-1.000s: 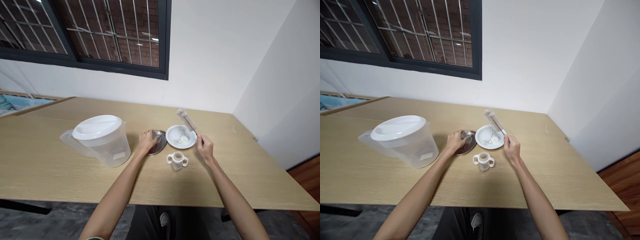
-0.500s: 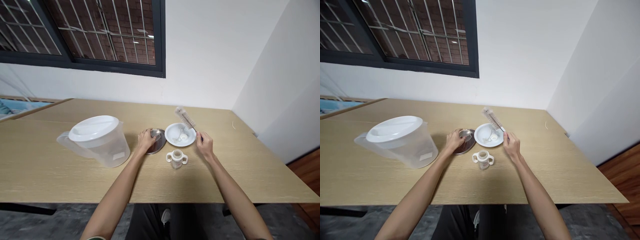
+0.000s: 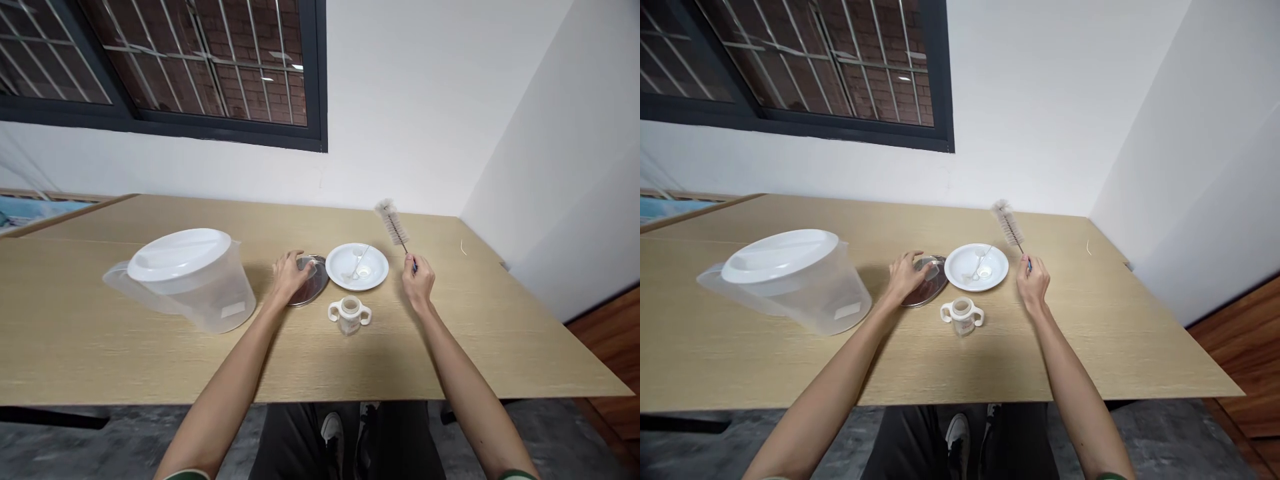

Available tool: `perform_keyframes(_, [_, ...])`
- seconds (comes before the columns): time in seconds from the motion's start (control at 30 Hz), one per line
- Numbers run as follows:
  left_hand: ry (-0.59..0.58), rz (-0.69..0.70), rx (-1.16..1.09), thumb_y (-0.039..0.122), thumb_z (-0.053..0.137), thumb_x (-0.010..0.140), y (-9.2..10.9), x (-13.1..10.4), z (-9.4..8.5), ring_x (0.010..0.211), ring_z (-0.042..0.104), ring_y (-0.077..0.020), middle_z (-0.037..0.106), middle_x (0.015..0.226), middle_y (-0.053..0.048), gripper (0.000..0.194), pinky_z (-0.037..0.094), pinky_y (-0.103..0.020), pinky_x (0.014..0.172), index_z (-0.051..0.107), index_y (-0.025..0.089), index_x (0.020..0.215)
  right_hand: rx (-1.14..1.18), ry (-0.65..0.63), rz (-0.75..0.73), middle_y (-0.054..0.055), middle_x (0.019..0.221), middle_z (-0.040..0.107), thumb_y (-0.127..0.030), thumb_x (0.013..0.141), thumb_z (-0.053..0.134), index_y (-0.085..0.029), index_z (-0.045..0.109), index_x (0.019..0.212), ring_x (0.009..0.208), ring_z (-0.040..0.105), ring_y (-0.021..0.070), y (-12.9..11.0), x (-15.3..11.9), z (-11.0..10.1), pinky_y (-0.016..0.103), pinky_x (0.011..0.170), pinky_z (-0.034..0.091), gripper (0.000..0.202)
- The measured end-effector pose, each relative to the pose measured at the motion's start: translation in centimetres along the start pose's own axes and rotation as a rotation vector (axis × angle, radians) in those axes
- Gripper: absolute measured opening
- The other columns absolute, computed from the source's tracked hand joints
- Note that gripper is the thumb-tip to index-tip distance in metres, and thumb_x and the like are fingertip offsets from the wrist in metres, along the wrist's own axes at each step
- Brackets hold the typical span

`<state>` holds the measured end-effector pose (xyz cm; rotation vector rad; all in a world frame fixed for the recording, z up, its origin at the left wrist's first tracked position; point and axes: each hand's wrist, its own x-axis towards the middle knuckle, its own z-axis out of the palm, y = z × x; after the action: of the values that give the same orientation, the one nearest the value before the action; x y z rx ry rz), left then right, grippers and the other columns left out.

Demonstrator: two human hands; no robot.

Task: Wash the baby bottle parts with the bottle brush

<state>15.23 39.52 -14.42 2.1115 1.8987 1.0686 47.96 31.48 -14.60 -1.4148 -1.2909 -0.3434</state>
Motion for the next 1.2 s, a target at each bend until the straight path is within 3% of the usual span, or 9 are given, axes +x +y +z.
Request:
perform_keyframes(0.27, [0.129, 0.142, -0.167, 0.045, 0.052, 0.089, 2.4, -0.5, -0.2, 0.109, 0.058, -0.0270, 0.066, 0.111, -0.009, 0.035, 0.036, -0.044, 0.100, 0.066, 0.019, 0.107, 0.001, 0.069, 0.114, 0.009, 0.097, 0.065, -0.041, 0.100, 0.041, -0.014, 0.066, 0.106, 0.088, 0.058, 0.0190, 1.0, 0.3, 0.4, 0.030, 0.078, 0.041, 0.038])
perform_keyframes(0.4, [0.087, 0.138, -0.317, 0.048, 0.053, 0.087, 5.0, 0.4, -0.9, 0.098, 0.062, -0.0217, 0.069, 0.108, -0.007, 0.037, 0.043, -0.036, 0.094, 0.070, 0.018, 0.101, -0.017, 0.069, 0.116, 0.010, 0.097, 0.065, -0.042, 0.100, 0.040, -0.014, 0.065, 0.104, 0.087, 0.058, 0.0196, 1.3, 0.5, 0.5, 0.030, 0.076, 0.041, 0.038])
perform_keyframes(0.57, [-0.150, 0.177, -0.210, 0.045, 0.057, 0.083, 7.5, 3.0, -0.7, 0.090, 0.063, -0.0222, 0.071, 0.103, -0.009, 0.038, 0.046, -0.034, 0.084, 0.071, 0.015, 0.100, -0.001, 0.081, 0.141, 0.010, 0.097, 0.065, -0.043, 0.100, 0.039, -0.014, 0.065, 0.103, 0.087, 0.058, 0.0202, 1.3, 0.6, 0.6, 0.031, 0.075, 0.041, 0.039])
perform_keyframes(0.7, [-0.493, 0.306, -0.044, 0.032, 0.053, 0.081, 8.1, 4.6, 0.3, 0.094, 0.063, -0.0229, 0.071, 0.105, -0.007, 0.032, 0.045, -0.032, 0.084, 0.075, 0.018, 0.099, 0.020, 0.075, 0.130, 0.010, 0.096, 0.065, -0.042, 0.100, 0.039, -0.014, 0.065, 0.102, 0.086, 0.058, 0.0198, 1.1, 0.6, 0.6, 0.030, 0.073, 0.041, 0.037])
perform_keyframes(0.8, [-0.765, 0.373, 0.018, 0.025, 0.052, 0.073, 8.3, 5.0, 1.2, 0.100, 0.063, -0.0234, 0.071, 0.109, -0.006, 0.040, 0.045, -0.029, 0.083, 0.075, 0.019, 0.106, 0.027, 0.077, 0.126, 0.010, 0.097, 0.065, -0.040, 0.100, 0.040, -0.014, 0.065, 0.101, 0.086, 0.058, 0.0198, 0.9, 0.6, 0.5, 0.030, 0.073, 0.041, 0.036])
perform_keyframes(0.9, [-0.934, 0.376, 0.035, 0.026, 0.058, 0.065, 8.5, 5.0, 1.9, 0.101, 0.062, -0.0246, 0.071, 0.110, -0.005, 0.050, 0.046, -0.028, 0.083, 0.074, 0.017, 0.111, 0.028, 0.082, 0.132, 0.010, 0.096, 0.065, -0.040, 0.100, 0.040, -0.014, 0.065, 0.101, 0.086, 0.058, 0.0200, 0.8, 0.6, 0.4, 0.030, 0.074, 0.041, 0.036])
perform_keyframes(1.0, [-0.992, 0.355, 0.046, 0.030, 0.064, 0.061, 8.5, 4.9, 2.4, 0.099, 0.063, -0.0258, 0.071, 0.109, -0.006, 0.056, 0.047, -0.028, 0.081, 0.073, 0.015, 0.114, 0.030, 0.082, 0.138, 0.010, 0.096, 0.065, -0.040, 0.100, 0.040, -0.014, 0.065, 0.102, 0.086, 0.058, 0.0203, 0.6, 0.6, 0.3, 0.031, 0.074, 0.041, 0.036])
perform_keyframes(1.2, [-0.892, 0.321, 0.168, 0.039, 0.075, 0.063, 8.9, 4.1, 2.3, 0.094, 0.064, -0.0249, 0.070, 0.107, -0.008, 0.057, 0.046, -0.028, 0.083, 0.073, 0.019, 0.117, 0.044, 0.087, 0.154, 0.010, 0.097, 0.065, -0.039, 0.099, 0.040, -0.014, 0.065, 0.102, 0.086, 0.058, 0.0201, 0.5, 0.7, 0.3, 0.030, 0.074, 0.041, 0.035])
